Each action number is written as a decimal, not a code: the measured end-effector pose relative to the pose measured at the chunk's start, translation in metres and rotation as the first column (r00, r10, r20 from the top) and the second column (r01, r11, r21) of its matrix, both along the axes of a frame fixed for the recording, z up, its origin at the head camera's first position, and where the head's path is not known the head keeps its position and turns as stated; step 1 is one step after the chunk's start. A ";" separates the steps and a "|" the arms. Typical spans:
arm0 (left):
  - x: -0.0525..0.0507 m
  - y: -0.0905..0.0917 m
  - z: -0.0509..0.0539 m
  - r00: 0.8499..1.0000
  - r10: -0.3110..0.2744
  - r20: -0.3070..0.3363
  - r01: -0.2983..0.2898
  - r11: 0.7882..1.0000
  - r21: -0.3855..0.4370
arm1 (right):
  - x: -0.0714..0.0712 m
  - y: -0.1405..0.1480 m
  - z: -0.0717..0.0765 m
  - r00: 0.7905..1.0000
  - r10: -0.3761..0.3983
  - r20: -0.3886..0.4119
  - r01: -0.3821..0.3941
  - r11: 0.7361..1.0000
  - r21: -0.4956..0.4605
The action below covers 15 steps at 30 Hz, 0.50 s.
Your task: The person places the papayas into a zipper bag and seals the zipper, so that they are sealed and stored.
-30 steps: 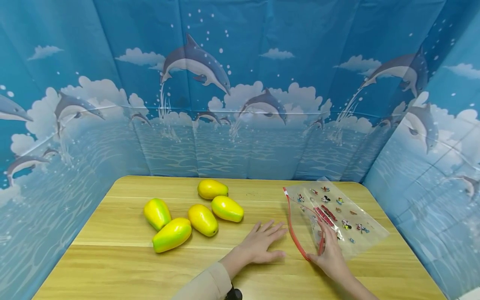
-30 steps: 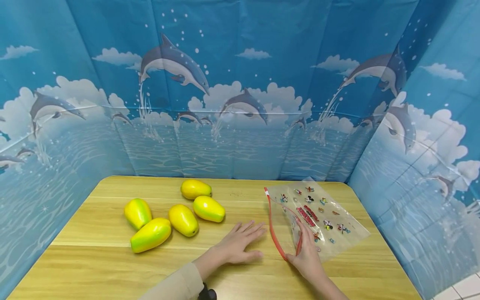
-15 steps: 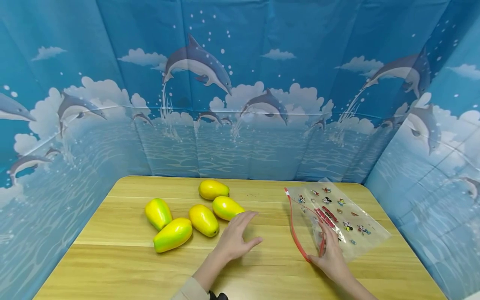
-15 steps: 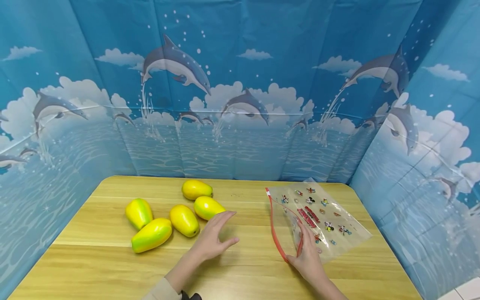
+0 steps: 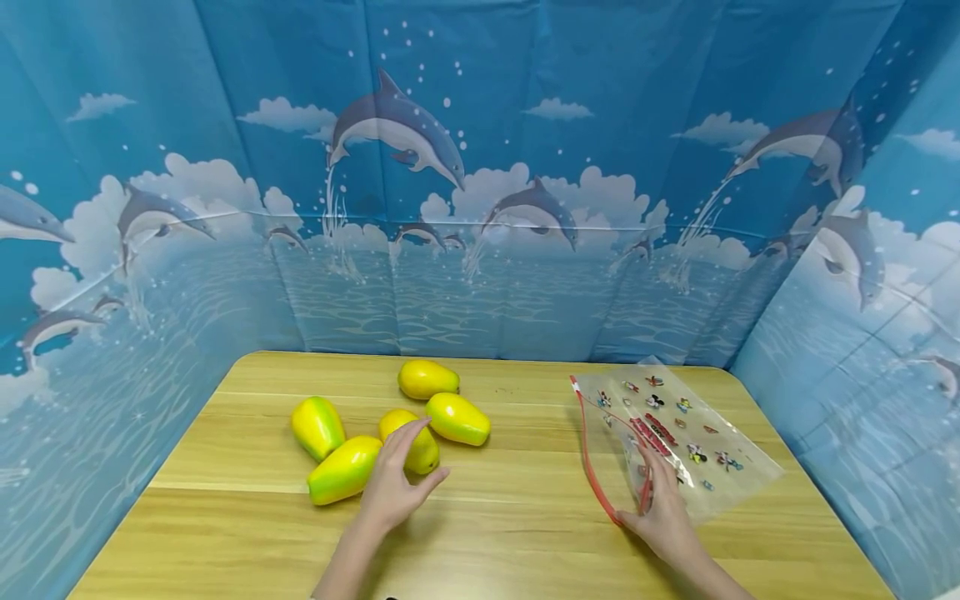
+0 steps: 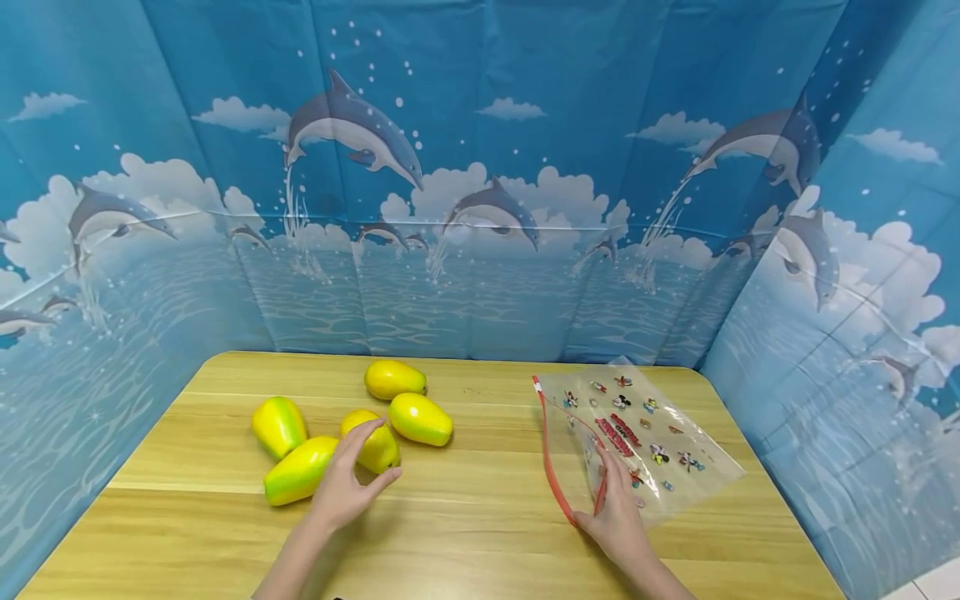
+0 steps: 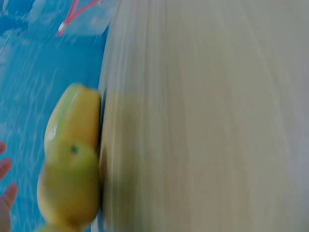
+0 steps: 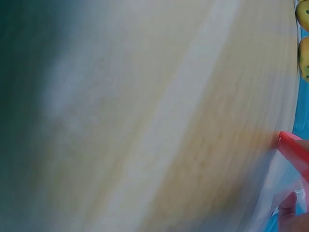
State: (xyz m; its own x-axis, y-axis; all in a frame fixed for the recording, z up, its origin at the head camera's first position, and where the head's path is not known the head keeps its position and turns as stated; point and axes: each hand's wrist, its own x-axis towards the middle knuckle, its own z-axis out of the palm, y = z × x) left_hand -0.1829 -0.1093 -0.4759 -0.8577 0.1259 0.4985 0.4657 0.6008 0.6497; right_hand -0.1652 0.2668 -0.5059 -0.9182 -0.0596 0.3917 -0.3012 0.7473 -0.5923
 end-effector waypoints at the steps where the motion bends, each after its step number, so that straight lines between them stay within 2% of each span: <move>1: 0.002 -0.005 0.000 1.000 0.016 -0.003 -0.016 1.000 0.012 | 0.000 0.000 0.000 1.000 0.000 0.002 0.000 1.000 0.001; 4: 0.008 -0.021 0.001 0.998 0.063 -0.003 -0.063 0.997 0.043 | 0.000 0.000 0.000 1.000 0.000 0.010 0.000 1.000 0.002; 10: 0.018 -0.052 -0.003 0.994 0.110 -0.022 -0.107 0.988 0.113 | 0.000 0.000 -0.001 1.000 -0.007 0.019 0.007 1.000 0.006; 15: 0.023 -0.074 -0.008 0.986 0.165 -0.032 -0.161 0.982 0.098 | -0.001 0.001 -0.002 1.000 -0.009 0.013 0.009 1.000 0.009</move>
